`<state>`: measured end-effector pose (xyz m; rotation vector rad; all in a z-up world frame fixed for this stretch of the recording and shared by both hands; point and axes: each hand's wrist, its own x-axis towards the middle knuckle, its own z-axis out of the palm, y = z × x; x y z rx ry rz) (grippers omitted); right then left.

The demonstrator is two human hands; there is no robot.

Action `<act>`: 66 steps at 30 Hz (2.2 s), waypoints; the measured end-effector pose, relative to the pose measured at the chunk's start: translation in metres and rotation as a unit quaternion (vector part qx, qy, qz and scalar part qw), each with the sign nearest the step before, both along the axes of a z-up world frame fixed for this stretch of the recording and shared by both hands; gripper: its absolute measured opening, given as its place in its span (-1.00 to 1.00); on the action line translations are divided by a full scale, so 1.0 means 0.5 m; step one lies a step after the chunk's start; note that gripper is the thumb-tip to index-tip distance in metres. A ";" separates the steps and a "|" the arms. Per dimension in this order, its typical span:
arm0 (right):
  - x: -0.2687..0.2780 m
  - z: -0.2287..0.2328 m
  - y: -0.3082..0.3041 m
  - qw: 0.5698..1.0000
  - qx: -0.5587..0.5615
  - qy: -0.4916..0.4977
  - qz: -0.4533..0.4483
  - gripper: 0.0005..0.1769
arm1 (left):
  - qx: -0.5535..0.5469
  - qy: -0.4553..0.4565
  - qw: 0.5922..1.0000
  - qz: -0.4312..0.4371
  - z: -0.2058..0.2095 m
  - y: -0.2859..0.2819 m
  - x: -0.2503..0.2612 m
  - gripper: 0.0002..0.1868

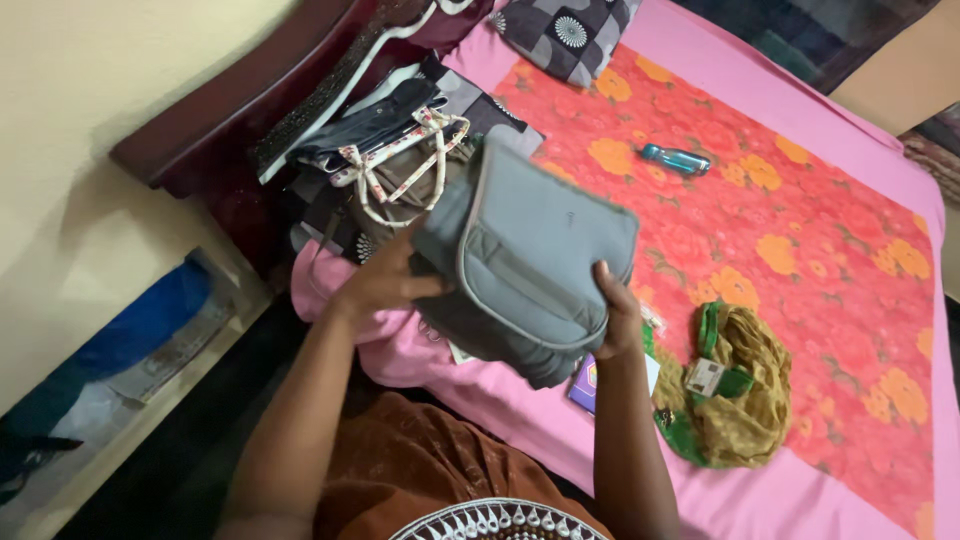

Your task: The person organizes various items on a bed and a shelf. They fold a grey pouch, place a white cloth into a plastic bag, and arrange small boxes, papers, and a water bottle on the surfaces.

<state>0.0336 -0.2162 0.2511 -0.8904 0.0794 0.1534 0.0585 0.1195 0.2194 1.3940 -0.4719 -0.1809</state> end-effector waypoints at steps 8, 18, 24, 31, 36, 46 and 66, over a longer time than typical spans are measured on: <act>-0.038 0.070 0.154 0.803 -0.531 -0.177 -0.204 0.04 | 0.139 -0.130 0.979 0.067 0.100 0.047 -0.044 -0.65; -0.011 -0.077 0.153 0.738 -0.637 -0.158 -0.159 -0.79 | 0.189 -0.104 0.971 0.103 0.065 0.074 -0.046 -0.70; 0.175 0.093 -0.166 0.681 -0.517 -0.352 -0.381 -0.72 | 0.107 -0.099 0.965 0.219 0.089 0.215 -0.080 -0.68; 0.164 0.307 -0.094 0.487 -0.709 -0.379 -0.342 -0.82 | 0.243 0.034 0.963 0.113 0.036 0.198 -0.064 -0.44; 0.167 0.383 -0.072 0.476 -0.711 -0.404 -0.326 -0.88 | 0.403 0.112 0.906 -0.059 -0.038 0.237 -0.068 -0.39; 0.296 0.279 -0.074 0.590 -0.726 -0.274 -0.223 -0.79 | 0.348 -0.063 0.935 0.005 0.151 0.184 -0.131 -0.57; 0.056 0.423 0.271 0.475 -0.683 -0.555 0.006 -0.68 | 0.222 -0.382 0.856 0.268 0.194 0.112 -0.041 -0.32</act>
